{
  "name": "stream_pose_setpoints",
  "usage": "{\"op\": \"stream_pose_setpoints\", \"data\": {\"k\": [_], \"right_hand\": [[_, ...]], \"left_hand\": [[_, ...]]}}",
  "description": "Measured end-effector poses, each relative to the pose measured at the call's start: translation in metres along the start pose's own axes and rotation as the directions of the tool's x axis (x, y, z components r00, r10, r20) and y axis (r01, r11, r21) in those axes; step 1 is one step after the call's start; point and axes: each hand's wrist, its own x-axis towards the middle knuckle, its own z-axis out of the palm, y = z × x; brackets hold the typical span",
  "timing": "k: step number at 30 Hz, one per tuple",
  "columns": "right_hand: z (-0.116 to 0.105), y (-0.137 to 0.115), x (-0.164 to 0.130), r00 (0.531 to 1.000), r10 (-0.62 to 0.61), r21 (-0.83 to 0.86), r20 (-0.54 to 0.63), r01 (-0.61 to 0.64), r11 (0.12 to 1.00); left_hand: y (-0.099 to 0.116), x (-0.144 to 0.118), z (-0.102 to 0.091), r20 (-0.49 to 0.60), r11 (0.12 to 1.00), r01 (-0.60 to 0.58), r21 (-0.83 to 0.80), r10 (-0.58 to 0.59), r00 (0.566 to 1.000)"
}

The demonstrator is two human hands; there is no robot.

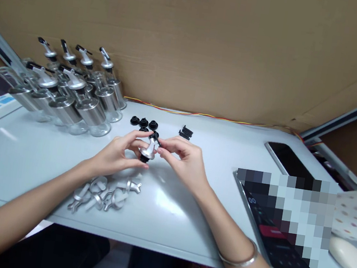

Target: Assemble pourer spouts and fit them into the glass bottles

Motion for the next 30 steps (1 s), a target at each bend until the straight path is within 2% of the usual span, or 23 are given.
{"op": "stream_pose_setpoints", "data": {"k": [7,17,20,24,30], "right_hand": [[0.0008,-0.0035,-0.0006,0.999,-0.026,-0.048,-0.033,0.025,0.999],[0.0003,0.0008,-0.0015,0.990,-0.099,-0.073,0.099,0.106,0.992],[0.0007,0.0012,-0.0026,0.993,-0.098,-0.095,0.060,0.104,0.990],[0.0009,-0.0013,-0.0026,0.999,-0.037,-0.027,0.000,0.037,0.999],[0.0013,-0.0062,-0.0013,0.999,-0.040,0.002,0.010,0.040,0.999]], "left_hand": [[-0.0029,-0.0004,-0.0001,-0.013,0.995,-0.049,0.084,0.050,0.999],[-0.0021,0.0007,-0.0022,-0.074,1.000,0.003,0.002,-0.003,0.997],[-0.0021,0.0006,-0.0015,-0.078,1.000,-0.005,-0.006,0.005,0.997],[0.0001,-0.0003,0.0003,-0.050,1.000,-0.011,-0.009,0.011,0.999],[0.0033,-0.0008,0.0004,-0.042,1.000,0.002,-0.017,-0.002,0.999]]}}
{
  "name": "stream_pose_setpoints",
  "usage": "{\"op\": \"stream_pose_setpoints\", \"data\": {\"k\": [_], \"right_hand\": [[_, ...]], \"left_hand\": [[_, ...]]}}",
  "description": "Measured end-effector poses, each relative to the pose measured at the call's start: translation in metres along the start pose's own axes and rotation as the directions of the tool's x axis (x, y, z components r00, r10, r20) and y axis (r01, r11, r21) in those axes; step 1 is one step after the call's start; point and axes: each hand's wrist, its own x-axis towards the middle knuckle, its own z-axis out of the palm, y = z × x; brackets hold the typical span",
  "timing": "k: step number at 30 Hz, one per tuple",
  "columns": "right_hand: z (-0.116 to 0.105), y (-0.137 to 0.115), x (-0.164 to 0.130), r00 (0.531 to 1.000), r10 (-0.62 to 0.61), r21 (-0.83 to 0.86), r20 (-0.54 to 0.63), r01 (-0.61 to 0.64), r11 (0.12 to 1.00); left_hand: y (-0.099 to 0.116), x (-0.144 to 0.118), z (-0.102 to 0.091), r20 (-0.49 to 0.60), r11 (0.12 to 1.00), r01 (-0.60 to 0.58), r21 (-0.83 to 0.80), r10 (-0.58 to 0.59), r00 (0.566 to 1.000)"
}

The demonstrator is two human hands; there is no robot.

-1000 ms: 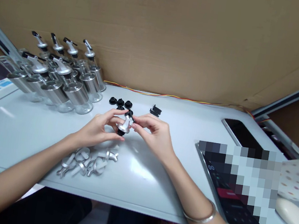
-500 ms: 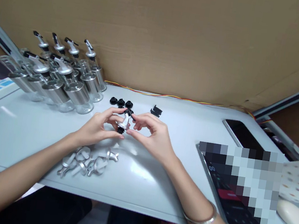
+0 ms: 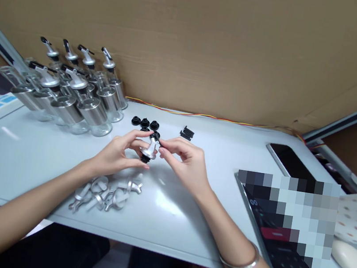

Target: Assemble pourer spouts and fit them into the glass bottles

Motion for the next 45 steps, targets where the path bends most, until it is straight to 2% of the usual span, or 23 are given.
{"op": "stream_pose_setpoints", "data": {"k": [6,16,23,30,37,42,45], "right_hand": [[0.0001,0.0070,-0.0022,0.996,-0.057,-0.007,0.070,0.058,0.998],[0.0028,0.0055,-0.0058,0.992,-0.109,-0.083,0.056,0.114,0.990],[0.0041,0.0067,-0.0065,0.995,-0.082,-0.024,0.059,0.084,0.996],[0.0039,0.0047,-0.0062,0.994,-0.082,-0.033,0.067,0.085,0.996],[0.0034,0.0024,-0.0065,0.989,-0.126,-0.034,0.081,0.129,0.991],[0.0068,0.0011,-0.0088,0.974,-0.207,-0.128,0.092,0.218,0.968],[0.0076,0.0033,-0.0095,0.974,-0.210,-0.136,0.079,0.219,0.966]], "left_hand": [[-0.0033,0.0010,-0.0007,-0.032,1.000,-0.016,-0.009,0.016,0.999],[0.0020,-0.0008,-0.0005,-0.003,1.000,0.007,-0.026,-0.007,1.000],[0.0037,-0.0011,0.0005,-0.019,1.000,0.016,-0.018,-0.017,1.000],[0.0019,-0.0008,0.0007,-0.016,0.999,0.010,-0.041,-0.011,1.000],[0.0015,-0.0020,0.0015,-0.026,0.998,0.021,-0.054,-0.023,0.999],[0.0010,-0.0011,-0.0016,-0.022,0.999,0.001,0.036,0.000,1.000],[0.0004,-0.0003,-0.0039,-0.036,0.992,-0.051,0.113,0.055,0.998]]}}
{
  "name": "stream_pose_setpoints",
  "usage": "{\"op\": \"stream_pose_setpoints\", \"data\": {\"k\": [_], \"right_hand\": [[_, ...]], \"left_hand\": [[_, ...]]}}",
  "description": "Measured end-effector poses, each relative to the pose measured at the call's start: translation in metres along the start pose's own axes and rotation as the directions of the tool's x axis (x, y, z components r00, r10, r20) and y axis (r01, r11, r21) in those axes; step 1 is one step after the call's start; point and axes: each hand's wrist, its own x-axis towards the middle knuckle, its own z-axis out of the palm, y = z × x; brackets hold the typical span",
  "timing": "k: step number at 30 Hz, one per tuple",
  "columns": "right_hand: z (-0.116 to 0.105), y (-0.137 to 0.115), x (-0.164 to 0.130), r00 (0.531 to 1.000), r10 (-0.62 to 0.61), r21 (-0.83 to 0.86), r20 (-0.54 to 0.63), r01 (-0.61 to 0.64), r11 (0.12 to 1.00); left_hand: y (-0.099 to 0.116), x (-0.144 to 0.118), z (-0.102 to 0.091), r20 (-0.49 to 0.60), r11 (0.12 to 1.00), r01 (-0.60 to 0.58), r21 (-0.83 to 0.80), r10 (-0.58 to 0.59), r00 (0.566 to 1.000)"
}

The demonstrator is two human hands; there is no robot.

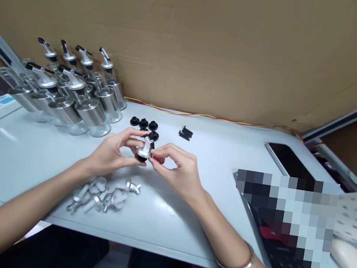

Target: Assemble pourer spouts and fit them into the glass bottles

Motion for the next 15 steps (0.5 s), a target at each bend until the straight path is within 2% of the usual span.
{"op": "stream_pose_setpoints", "data": {"k": [4,7,9,13,15], "right_hand": [[-0.001,0.001,0.001,0.998,0.051,0.021,0.025,-0.051,0.998],[-0.003,-0.002,0.003,0.994,0.099,0.090,0.053,-0.104,0.990],[-0.006,-0.003,0.005,0.985,0.161,0.079,0.058,-0.165,0.983],[-0.013,0.005,0.006,0.955,0.296,-0.204,-0.028,-0.296,0.933],[-0.015,0.013,0.005,0.952,0.306,-0.352,0.012,-0.282,0.892]], "left_hand": [[0.000,0.001,0.000,-0.025,0.998,-0.066,-0.015,0.065,0.998],[-0.001,0.002,0.000,-0.006,0.998,-0.063,-0.027,0.063,0.998],[-0.002,0.003,-0.001,0.020,0.999,-0.047,0.014,0.047,0.999],[-0.007,0.007,-0.006,0.025,0.987,0.012,0.158,-0.017,1.000],[-0.009,0.007,-0.007,0.007,0.975,0.066,0.212,-0.069,0.998]]}}
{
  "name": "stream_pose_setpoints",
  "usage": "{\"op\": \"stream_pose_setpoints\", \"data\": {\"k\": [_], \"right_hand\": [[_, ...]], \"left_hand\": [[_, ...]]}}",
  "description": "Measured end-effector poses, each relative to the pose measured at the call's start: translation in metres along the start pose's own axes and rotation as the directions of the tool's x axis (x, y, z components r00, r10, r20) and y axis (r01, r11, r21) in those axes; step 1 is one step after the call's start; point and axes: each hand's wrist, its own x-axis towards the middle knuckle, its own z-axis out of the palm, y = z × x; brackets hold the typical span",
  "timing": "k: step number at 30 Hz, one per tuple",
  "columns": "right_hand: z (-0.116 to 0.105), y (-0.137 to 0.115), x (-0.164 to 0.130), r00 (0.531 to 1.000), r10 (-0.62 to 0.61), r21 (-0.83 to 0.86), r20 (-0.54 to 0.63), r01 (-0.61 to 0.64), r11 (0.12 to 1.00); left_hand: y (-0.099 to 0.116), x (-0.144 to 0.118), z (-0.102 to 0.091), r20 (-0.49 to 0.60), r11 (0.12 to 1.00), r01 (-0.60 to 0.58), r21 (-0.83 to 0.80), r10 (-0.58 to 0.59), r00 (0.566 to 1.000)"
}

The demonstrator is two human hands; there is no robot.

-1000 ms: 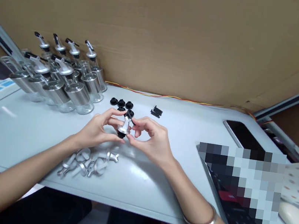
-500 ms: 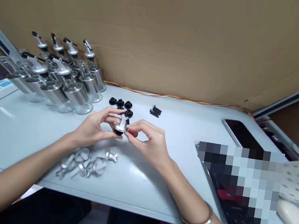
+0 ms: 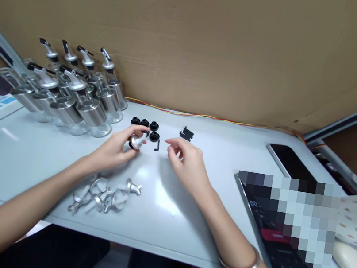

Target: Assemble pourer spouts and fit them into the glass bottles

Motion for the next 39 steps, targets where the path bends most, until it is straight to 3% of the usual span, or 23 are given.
{"op": "stream_pose_setpoints", "data": {"k": [2,6,12,21,24,32,39], "right_hand": [[0.003,0.008,0.000,0.991,-0.070,-0.118,0.111,0.083,0.990],[0.010,0.016,-0.005,0.924,-0.184,-0.262,0.335,0.279,0.924],[0.009,0.012,-0.004,0.894,-0.161,-0.270,0.417,0.291,0.918],[0.003,0.003,-0.002,0.876,-0.223,-0.208,0.428,0.336,0.918],[0.003,-0.002,-0.002,0.869,-0.234,-0.129,0.436,0.317,0.940],[0.002,-0.011,-0.004,0.957,-0.176,0.051,0.229,0.169,0.984],[0.003,-0.016,-0.004,0.970,-0.153,0.122,0.190,0.132,0.984]], "left_hand": [[-0.001,0.000,0.000,0.015,0.998,0.058,0.028,-0.059,0.998],[-0.001,-0.002,0.003,0.066,0.996,0.083,0.034,-0.085,0.994],[-0.001,-0.003,0.005,0.133,0.999,0.042,0.011,-0.043,0.990],[0.011,-0.006,0.003,0.277,0.982,0.172,-0.078,-0.144,0.950],[0.013,-0.005,0.004,0.234,0.985,0.123,-0.117,-0.093,0.968],[0.008,-0.002,0.003,0.092,0.989,-0.019,-0.147,0.033,0.995],[0.014,-0.001,0.005,0.096,0.948,0.094,-0.303,-0.068,0.993]]}}
